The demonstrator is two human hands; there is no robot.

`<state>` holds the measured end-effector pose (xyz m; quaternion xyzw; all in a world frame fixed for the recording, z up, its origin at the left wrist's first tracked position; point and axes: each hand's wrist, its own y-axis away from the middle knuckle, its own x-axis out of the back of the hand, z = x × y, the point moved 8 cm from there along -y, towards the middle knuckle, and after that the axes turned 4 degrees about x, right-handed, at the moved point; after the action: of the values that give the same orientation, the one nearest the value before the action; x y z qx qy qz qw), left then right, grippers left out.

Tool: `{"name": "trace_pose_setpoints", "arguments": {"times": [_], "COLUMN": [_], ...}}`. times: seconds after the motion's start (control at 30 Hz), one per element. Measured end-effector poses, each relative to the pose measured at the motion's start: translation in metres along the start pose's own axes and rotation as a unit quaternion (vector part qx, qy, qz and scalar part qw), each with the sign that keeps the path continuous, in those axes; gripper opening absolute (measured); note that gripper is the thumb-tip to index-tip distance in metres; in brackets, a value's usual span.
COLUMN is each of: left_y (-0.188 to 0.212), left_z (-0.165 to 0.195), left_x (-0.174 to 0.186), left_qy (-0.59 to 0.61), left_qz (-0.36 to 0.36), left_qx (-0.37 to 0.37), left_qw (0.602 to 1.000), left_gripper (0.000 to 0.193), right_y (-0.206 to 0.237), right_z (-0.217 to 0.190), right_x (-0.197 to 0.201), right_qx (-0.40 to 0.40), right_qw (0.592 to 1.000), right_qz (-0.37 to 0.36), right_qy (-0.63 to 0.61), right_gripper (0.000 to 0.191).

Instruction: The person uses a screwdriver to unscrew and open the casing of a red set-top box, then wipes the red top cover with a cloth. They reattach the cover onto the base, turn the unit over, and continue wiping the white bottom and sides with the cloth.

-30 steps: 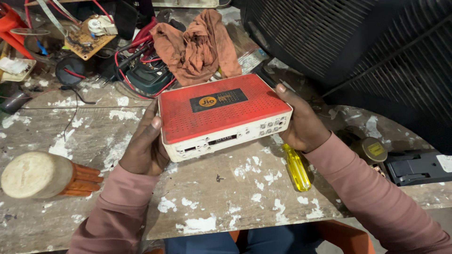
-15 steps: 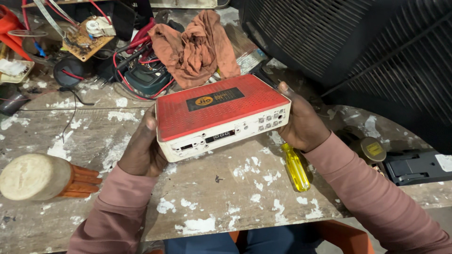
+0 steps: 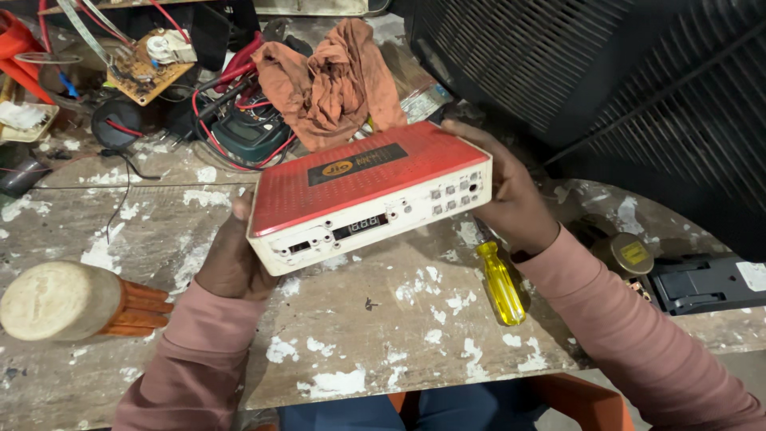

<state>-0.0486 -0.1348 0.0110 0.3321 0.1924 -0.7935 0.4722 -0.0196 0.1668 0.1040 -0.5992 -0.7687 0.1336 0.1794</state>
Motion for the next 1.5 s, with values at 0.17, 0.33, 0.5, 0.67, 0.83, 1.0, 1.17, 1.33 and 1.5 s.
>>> {"name": "trace_pose_setpoints", "arguments": {"times": [0.17, 0.33, 0.5, 0.67, 0.83, 1.0, 1.17, 1.33, 1.5], "left_y": [-0.005, -0.007, 0.004, 0.009, 0.012, 0.013, 0.012, 0.002, -0.01], "left_z": [-0.007, -0.022, -0.029, -0.017, 0.006, 0.007, 0.009, 0.016, 0.048], "left_x": [0.008, 0.011, -0.008, -0.032, -0.057, -0.059, -0.065, -0.068, -0.059], "left_qy": [-0.07, -0.175, -0.304, -0.451, -0.388, -0.325, -0.307, -0.311, -0.181], "left_qz": [-0.023, 0.001, -0.04, -0.064, -0.104, -0.099, -0.078, 0.006, 0.053], "left_qx": [0.042, 0.106, 0.138, 0.066, -0.067, -0.074, -0.097, -0.117, -0.134], "left_qw": [0.996, 0.979, 0.942, 0.888, 0.913, 0.938, 0.944, 0.943, 0.973], "left_gripper": [0.068, 0.072, 0.059, 0.061, 0.071, 0.08, 0.072, 0.052, 0.052], "right_y": [0.015, 0.017, 0.005, -0.001, -0.004, -0.001, 0.003, 0.004, 0.007], "right_z": [-0.006, -0.001, -0.009, -0.003, 0.014, 0.026, 0.026, 0.022, 0.019], "right_x": [0.016, 0.024, 0.019, 0.012, 0.006, -0.001, -0.003, 0.001, -0.002], "right_qx": [0.077, 0.112, 0.122, 0.03, -0.042, -0.088, -0.089, -0.061, -0.015], "right_qw": [0.97, 0.988, 0.973, 0.97, 0.965, 0.959, 0.963, 0.97, 0.982], "right_qz": [0.059, 0.106, 0.1, 0.136, 0.162, 0.161, 0.169, 0.185, 0.138], "right_qy": [0.224, 0.011, -0.172, -0.199, -0.204, -0.216, -0.19, -0.146, -0.129], "right_gripper": [0.06, 0.075, 0.069, 0.062, 0.058, 0.054, 0.051, 0.05, 0.052]}}
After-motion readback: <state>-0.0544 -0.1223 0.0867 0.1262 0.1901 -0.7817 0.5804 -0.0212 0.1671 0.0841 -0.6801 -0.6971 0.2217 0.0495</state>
